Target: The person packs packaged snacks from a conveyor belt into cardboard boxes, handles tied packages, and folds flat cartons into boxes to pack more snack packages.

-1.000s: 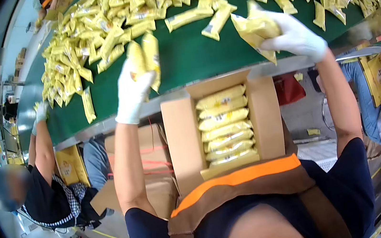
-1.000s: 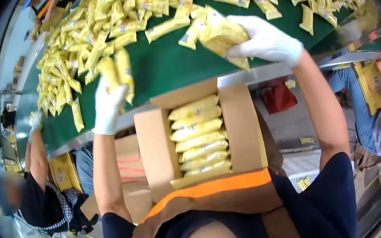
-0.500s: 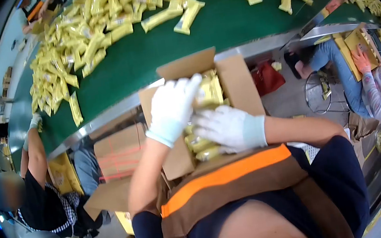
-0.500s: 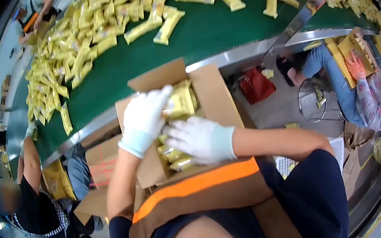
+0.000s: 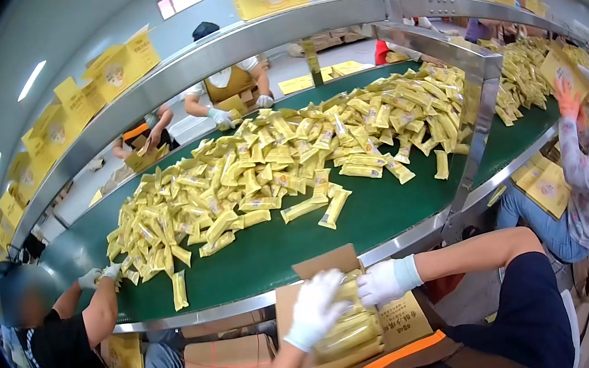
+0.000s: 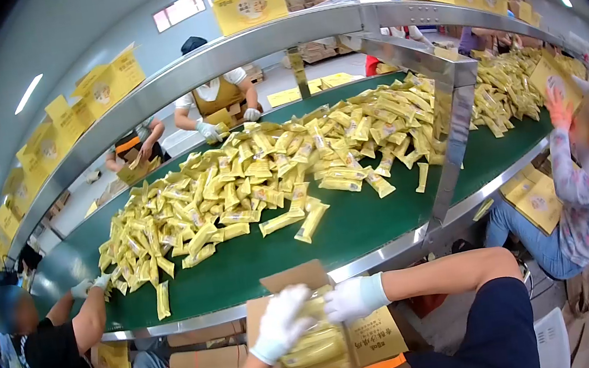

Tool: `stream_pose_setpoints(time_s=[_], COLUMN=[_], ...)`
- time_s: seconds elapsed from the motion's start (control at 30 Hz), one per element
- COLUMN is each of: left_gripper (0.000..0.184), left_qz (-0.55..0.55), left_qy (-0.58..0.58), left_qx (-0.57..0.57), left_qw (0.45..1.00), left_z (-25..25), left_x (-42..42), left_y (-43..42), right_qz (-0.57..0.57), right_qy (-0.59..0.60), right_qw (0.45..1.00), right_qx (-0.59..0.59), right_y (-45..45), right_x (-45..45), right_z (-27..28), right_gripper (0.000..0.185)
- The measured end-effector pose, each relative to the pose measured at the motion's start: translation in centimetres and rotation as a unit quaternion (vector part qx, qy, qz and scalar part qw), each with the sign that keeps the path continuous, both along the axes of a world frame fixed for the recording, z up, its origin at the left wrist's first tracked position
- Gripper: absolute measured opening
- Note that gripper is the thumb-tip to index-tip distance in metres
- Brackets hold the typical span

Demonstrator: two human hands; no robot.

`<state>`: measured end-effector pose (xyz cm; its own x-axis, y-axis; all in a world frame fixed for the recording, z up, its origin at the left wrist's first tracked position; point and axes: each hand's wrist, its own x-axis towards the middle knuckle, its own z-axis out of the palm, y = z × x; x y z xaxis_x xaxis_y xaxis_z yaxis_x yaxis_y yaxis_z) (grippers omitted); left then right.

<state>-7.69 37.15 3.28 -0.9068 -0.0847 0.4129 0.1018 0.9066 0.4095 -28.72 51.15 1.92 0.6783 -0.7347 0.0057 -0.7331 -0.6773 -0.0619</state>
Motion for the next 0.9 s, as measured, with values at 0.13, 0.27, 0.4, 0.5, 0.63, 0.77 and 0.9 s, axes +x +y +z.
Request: stream_pose_setpoints(time_s=[0.13, 0.27, 0.4, 0.5, 0.63, 0.77, 0.9], left_gripper=[0.040, 0.040, 0.047, 0.052, 0.055, 0.052, 0.048], left_qz=[0.154, 0.117, 0.111, 0.337, 0.334, 0.304, 0.292], left_qy=[0.174, -0.055, -0.137, -0.061, -0.040, -0.012, 0.001], left_qx=[0.580, 0.670, 0.299, 0.054, 0.087, 0.125, 0.169], left_qw=[0.781, 0.732, 0.938, 0.938, 0.938, 0.944, 0.941], left_z=[-0.5, -3.0, -11.7, -15.2, -15.1, -17.5, -16.0], left_x=[4.8, 10.2, 9.9, 7.9, 7.2, 8.3, 8.5], left_y=[-7.7, -12.4, -6.3, -2.4, -2.9, -4.3, -4.7], right_qz=[-0.063, -0.192, -0.295, -0.391, -0.368, -0.411, -0.497], right_qy=[-0.079, -0.066, -0.076, -0.068, 0.005, 0.043, 0.022], right_qw=[0.995, 0.969, 0.904, 0.835, 0.787, 0.770, 0.725], right_qx=[-0.022, -0.143, -0.300, -0.382, -0.495, -0.486, -0.477], right_y=[0.7, 1.6, -4.2, -10.3, -20.9, -29.5, -33.6], right_x=[3.5, 2.5, -1.4, -1.0, -7.4, -12.2, -12.9], right_z=[11.6, 25.0, 36.3, 43.6, 49.7, 49.6, 47.8], right_gripper=[0.023, 0.030, 0.033, 0.030, 0.031, 0.040, 0.050])
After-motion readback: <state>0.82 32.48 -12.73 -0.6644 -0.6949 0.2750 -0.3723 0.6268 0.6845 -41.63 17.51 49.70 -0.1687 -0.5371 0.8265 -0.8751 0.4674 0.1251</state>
